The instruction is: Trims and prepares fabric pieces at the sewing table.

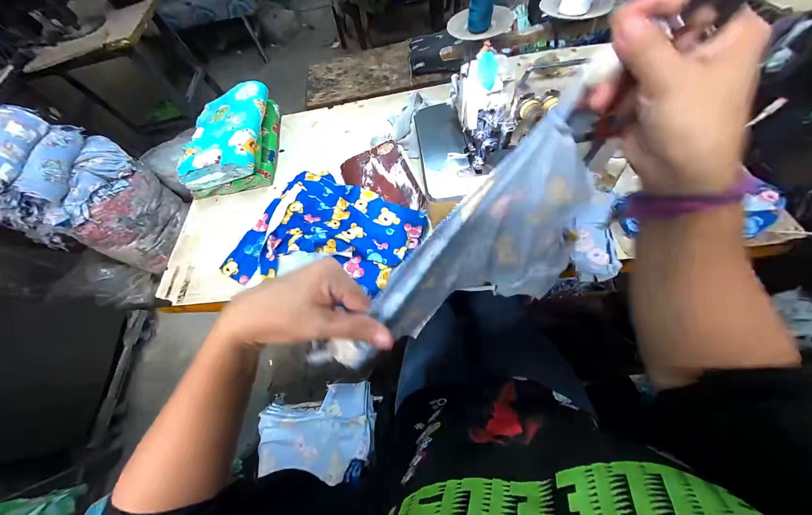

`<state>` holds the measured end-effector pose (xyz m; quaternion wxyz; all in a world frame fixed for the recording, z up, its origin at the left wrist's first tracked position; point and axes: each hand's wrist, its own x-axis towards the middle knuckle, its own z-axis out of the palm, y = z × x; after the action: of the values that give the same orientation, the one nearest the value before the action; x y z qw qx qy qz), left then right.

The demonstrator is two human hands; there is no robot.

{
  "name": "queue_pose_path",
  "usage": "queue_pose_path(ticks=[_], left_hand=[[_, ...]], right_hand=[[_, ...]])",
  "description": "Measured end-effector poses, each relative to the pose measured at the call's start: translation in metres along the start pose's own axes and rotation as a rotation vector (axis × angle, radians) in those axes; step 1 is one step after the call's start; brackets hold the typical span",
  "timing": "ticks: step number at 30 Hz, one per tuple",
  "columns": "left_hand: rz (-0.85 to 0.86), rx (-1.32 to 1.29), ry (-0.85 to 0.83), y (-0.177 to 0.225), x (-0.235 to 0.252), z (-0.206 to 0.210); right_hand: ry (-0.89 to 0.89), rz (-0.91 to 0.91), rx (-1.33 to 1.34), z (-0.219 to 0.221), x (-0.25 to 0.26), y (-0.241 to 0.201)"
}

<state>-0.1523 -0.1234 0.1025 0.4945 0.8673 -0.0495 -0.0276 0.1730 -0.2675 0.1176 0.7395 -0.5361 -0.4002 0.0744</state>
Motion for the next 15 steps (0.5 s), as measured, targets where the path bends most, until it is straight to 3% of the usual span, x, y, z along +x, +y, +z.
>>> queue_pose_path(ticks=[2,3,5,6,7,9,12,15], left_hand=[[0.083,-0.184,-0.085,0.014,0.024,0.032],[0.136,-0.226,0.006,0.021,0.037,0.048],[0.242,-0.243,0.399,0.034,0.063,0.068],[0.316,-0.261,0.611,0.039,0.079,0.070],[0.395,-0.296,0.783,0.046,0.096,0.066],[0.591,-0.365,0.940,0.062,0.127,0.056],[0.800,-0.253,1.003,0.081,0.162,0.048],[0.896,-0.142,1.014,0.096,0.175,0.048]], right_hand=[[0.013,-0.038,0.209,0.051,0.008,-0.013],[-0.139,-0.061,0.282,0.074,0.005,-0.022],[-0.505,-0.173,0.195,0.101,-0.008,-0.048],[-0.548,-0.210,0.154,0.100,-0.011,-0.061],[-0.497,-0.204,0.160,0.087,-0.012,-0.070],[-0.381,-0.172,0.253,0.041,-0.012,-0.082],[-0.344,-0.173,0.075,-0.011,-0.034,-0.087],[-0.311,-0.015,-0.198,-0.034,-0.062,-0.061]])
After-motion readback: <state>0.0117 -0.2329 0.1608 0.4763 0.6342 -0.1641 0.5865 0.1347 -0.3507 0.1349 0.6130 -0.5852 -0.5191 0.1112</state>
